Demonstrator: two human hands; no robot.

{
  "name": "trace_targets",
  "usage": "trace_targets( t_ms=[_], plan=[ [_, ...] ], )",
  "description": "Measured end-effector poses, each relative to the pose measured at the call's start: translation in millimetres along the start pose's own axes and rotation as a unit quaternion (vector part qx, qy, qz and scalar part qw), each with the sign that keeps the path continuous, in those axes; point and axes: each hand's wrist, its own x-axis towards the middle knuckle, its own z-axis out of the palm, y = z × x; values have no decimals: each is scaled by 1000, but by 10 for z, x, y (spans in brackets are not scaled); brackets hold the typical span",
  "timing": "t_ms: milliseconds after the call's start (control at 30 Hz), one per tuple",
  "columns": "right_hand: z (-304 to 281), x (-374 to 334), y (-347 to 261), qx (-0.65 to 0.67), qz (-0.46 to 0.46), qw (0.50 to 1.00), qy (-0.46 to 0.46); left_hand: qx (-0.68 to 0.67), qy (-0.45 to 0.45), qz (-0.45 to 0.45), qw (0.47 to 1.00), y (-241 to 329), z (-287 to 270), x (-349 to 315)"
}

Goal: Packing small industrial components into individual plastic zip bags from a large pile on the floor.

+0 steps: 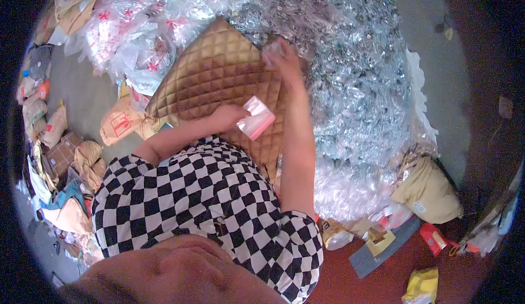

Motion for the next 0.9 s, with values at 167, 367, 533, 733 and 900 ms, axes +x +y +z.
trace_targets(
  t_ms=[167,367,533,733,900],
  plan=[
    [479,818,-177,25,49,998,20,-35,-17,-13,999,11,-105,-43],
    [711,868,-197,-583,-119,795,122,-75,-18,6,997,-17,-207,-196],
    [675,929,-123,-340,1,923,181,-80,7,-12,997,129,-353,-101],
    [1027,847,-598,123,25,992,-16,-175,84,-47,980,-39,-636,-80],
    [1741,1079,-324,-74,-79,994,-31,-261,93,-228,933,91,-1023,-150]
  ],
)
